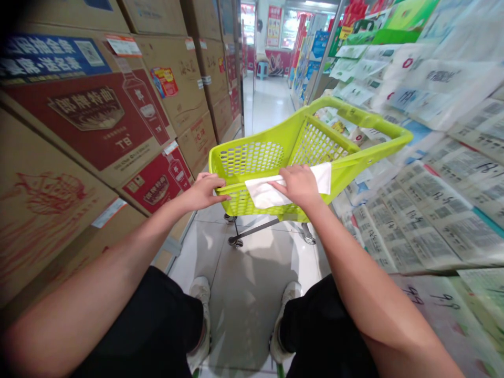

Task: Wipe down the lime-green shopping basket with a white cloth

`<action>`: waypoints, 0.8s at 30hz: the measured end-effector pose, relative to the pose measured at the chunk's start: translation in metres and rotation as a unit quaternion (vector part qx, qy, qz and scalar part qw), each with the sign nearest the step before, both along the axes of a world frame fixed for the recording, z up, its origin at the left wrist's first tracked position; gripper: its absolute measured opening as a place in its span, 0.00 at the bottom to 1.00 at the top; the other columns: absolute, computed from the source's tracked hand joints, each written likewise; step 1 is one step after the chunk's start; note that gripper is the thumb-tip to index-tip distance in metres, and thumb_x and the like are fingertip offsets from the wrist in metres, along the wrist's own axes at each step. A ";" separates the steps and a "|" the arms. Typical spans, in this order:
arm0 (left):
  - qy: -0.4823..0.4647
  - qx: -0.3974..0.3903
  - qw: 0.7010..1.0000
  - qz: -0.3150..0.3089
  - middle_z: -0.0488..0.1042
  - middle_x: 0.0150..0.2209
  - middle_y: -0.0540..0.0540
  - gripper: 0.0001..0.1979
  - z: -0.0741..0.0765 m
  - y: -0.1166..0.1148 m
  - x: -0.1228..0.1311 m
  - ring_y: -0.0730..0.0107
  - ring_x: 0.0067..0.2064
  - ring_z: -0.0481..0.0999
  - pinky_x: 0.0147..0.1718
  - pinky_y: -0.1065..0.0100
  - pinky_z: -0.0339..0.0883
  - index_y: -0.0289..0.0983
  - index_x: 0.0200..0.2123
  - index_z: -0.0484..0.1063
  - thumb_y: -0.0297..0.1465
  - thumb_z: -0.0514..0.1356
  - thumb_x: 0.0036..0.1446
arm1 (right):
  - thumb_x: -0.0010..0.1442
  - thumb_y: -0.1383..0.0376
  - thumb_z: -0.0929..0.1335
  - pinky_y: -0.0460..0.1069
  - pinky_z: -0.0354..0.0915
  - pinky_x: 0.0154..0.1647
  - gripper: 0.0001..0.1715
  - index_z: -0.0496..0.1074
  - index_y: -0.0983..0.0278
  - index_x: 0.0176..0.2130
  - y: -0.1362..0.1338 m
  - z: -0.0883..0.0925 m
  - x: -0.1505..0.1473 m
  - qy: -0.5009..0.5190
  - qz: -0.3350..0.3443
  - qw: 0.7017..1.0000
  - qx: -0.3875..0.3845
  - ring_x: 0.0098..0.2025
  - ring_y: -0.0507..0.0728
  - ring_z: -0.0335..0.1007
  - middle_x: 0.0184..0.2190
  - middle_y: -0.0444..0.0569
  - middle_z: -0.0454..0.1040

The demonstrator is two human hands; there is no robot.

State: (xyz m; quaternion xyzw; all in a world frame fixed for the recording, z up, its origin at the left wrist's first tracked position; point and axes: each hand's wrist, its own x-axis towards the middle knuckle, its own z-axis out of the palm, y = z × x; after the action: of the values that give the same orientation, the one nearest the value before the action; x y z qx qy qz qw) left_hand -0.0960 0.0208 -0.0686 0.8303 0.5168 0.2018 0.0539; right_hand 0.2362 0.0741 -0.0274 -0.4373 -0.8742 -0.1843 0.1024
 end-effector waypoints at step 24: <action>0.051 -0.012 0.999 0.002 0.80 0.40 0.42 0.14 0.003 -0.007 0.027 0.51 0.47 0.75 0.55 0.50 0.56 0.39 0.38 0.75 0.44 0.65 0.65 | 0.71 0.40 0.58 0.63 0.59 0.51 0.40 0.86 0.64 0.40 -0.024 0.020 -0.045 0.026 -0.168 0.982 -0.087 0.46 0.73 0.80 0.38 0.65 0.85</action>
State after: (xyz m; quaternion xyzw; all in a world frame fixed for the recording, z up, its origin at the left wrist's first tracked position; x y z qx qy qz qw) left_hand -0.0691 0.0135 -0.0657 0.8374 0.5232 0.1535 0.0372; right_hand 0.1913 0.0501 -0.0074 -0.5902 -0.7978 -0.1106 0.0545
